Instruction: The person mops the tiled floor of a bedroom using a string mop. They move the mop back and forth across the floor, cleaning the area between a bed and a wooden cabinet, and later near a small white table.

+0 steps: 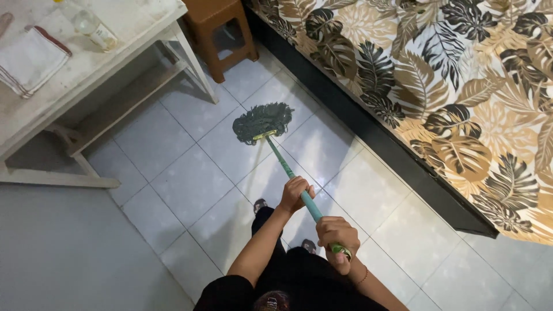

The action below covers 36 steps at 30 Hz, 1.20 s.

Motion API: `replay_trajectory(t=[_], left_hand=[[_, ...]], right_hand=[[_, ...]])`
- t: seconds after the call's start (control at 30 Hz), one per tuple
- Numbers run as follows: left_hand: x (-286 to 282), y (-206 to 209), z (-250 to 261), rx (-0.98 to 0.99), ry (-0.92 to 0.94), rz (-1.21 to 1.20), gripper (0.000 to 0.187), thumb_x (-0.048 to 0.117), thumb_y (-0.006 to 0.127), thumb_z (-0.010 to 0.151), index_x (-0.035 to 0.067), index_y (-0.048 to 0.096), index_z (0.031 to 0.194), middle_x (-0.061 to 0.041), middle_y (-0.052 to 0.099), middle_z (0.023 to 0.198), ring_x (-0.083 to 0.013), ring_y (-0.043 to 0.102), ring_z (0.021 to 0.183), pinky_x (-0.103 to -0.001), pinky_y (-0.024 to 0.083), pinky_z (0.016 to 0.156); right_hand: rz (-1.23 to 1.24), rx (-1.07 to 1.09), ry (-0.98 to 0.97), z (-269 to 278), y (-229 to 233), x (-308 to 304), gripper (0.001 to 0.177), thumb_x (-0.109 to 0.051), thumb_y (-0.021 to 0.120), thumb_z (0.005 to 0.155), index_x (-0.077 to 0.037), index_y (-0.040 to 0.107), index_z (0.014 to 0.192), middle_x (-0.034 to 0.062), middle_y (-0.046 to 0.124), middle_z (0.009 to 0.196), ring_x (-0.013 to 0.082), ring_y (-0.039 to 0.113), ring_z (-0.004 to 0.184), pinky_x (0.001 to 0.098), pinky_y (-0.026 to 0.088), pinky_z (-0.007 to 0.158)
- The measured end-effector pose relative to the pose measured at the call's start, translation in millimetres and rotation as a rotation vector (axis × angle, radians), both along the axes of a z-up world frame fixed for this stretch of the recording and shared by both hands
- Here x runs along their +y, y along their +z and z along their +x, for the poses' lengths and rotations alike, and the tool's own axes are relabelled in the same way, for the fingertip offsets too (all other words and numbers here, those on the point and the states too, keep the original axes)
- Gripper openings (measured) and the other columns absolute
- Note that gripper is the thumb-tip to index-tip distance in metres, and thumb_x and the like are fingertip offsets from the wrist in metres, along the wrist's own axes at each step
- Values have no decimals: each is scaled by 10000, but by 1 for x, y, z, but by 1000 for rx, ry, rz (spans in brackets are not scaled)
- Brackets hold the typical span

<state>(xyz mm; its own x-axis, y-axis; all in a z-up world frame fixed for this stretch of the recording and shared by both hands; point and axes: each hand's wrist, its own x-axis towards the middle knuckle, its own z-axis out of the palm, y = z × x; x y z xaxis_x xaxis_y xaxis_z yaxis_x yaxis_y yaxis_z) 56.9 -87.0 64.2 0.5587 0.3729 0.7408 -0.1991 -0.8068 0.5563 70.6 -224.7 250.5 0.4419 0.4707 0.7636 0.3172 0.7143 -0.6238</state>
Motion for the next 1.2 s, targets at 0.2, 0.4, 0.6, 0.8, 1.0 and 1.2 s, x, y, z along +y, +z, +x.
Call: replay_trajectory(t=[0.2, 0.4, 0.6, 0.8, 1.0, 1.2], left_hand=[[68, -10, 9, 20, -8, 2, 390, 139, 509, 1032, 106, 360, 673, -38, 325, 587, -198, 348, 525, -358, 301, 519], [140, -23, 4, 213, -35, -31, 345, 65, 580, 964, 105, 358, 703, -41, 407, 643, -226, 428, 628, -369, 373, 617], [201, -49, 5, 438, -22, -237, 277, 83, 696, 919, 87, 511, 713, -89, 610, 728, -328, 633, 773, -431, 524, 778], [204, -59, 1, 500, -16, -245, 282, 111, 723, 926, 85, 512, 741, -91, 593, 796, -337, 666, 888, -413, 558, 802], [163, -57, -13, 578, 5, -308, 226, 135, 665, 978, 72, 531, 807, -128, 628, 862, -411, 655, 1094, -489, 521, 1003], [111, -48, -13, 572, 29, -364, 267, 152, 665, 990, 91, 504, 785, -87, 629, 856, -373, 664, 1118, -505, 485, 1060]], right_hand=[[-28, -56, 12, 6, -5, 63, 526, -414, 440, 1030, -53, 530, 658, 44, 416, 497, 205, 384, 377, 327, 354, 418], [-114, -195, 44, 16, -44, 121, 608, -455, 362, 1086, -57, 537, 661, 19, 416, 523, 206, 422, 422, 323, 390, 466], [-101, -204, 6, 21, -109, 174, 480, -397, 453, 981, -110, 667, 663, -19, 453, 474, 173, 474, 381, 328, 438, 401], [-148, -222, 1, 15, -112, 173, 479, -366, 408, 1002, -109, 639, 670, 8, 427, 499, 212, 470, 410, 350, 456, 438], [-176, -176, 25, 4, -103, 134, 459, -296, 390, 1002, -84, 651, 688, 27, 468, 526, 209, 480, 427, 345, 455, 440], [-181, -141, 42, 4, -69, 87, 447, -273, 392, 982, -65, 668, 698, -1, 392, 491, 186, 412, 418, 338, 431, 445]])
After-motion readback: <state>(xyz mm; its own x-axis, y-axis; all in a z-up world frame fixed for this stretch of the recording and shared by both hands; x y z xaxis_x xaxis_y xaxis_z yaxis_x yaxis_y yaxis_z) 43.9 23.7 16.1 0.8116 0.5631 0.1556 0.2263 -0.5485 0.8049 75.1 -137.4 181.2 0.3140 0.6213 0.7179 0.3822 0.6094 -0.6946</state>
